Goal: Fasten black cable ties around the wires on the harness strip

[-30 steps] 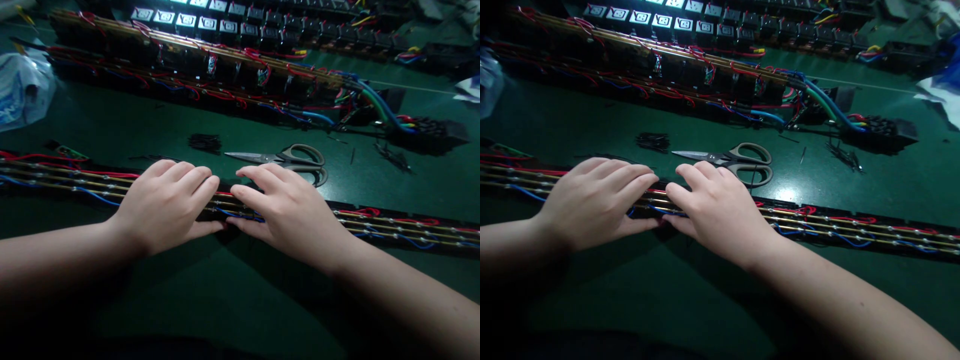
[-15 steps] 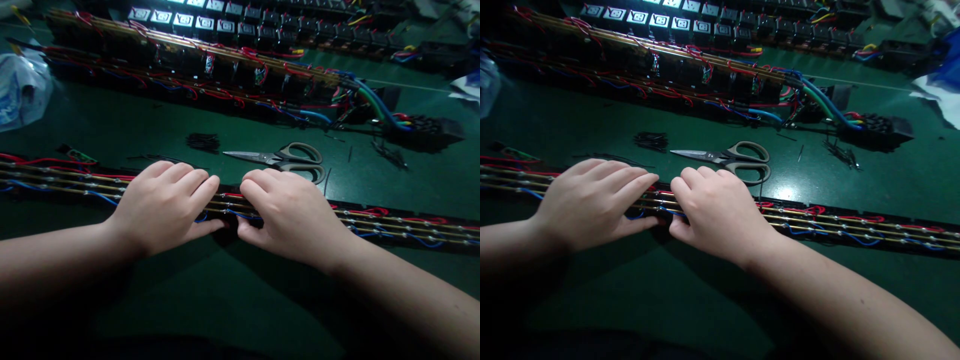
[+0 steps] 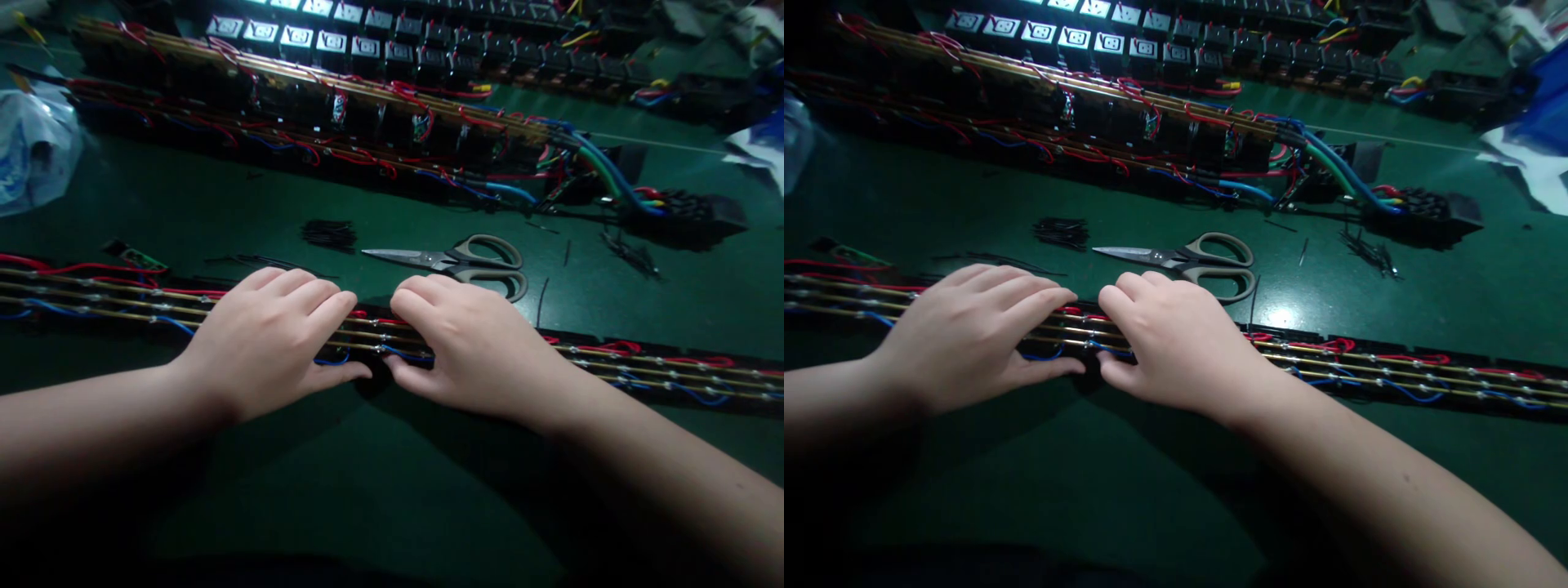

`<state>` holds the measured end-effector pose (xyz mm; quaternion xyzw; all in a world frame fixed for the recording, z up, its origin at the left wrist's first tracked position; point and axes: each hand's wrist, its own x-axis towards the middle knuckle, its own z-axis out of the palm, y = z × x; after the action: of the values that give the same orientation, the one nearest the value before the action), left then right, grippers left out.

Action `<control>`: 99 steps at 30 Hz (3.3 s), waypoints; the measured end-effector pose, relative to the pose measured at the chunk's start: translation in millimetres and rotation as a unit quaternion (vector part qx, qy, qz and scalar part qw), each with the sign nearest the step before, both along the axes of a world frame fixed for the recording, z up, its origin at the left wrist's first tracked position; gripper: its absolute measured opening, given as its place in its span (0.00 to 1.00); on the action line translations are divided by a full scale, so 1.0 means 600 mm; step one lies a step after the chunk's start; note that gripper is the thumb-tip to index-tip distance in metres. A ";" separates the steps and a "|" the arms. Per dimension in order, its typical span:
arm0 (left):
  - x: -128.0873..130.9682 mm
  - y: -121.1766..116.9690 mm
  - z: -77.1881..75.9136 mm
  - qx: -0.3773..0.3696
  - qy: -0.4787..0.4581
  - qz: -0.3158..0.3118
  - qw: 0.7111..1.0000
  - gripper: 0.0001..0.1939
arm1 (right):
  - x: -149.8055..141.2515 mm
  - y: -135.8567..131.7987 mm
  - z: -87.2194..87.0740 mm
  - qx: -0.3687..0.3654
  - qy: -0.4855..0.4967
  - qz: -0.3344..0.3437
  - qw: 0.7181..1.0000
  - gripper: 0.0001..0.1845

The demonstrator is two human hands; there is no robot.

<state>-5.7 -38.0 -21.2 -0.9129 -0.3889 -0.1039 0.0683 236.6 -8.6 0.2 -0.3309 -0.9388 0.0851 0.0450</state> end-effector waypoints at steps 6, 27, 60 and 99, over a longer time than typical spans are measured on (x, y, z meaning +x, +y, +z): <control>0.002 0.000 0.001 0.006 0.011 0.002 1.000 0.25 | 0.000 0.003 -0.004 -0.037 0.013 0.026 0.999 0.09; -0.002 0.010 0.006 -0.040 0.028 -0.006 0.999 0.34 | -0.002 0.002 -0.004 -0.040 0.011 0.023 0.999 0.18; -0.002 0.007 0.004 -0.014 0.049 0.003 0.999 0.35 | -0.003 0.005 -0.001 -0.043 0.009 0.026 0.999 0.18; -0.006 0.009 0.005 -0.063 0.014 -0.002 0.998 0.36 | -0.002 0.003 0.000 -0.043 0.007 0.028 0.999 0.17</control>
<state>-9.3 -32.5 -18.0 -0.9176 -0.3916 -0.0668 0.0153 235.1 -6.5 0.1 -0.3058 -0.9427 0.1290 0.0350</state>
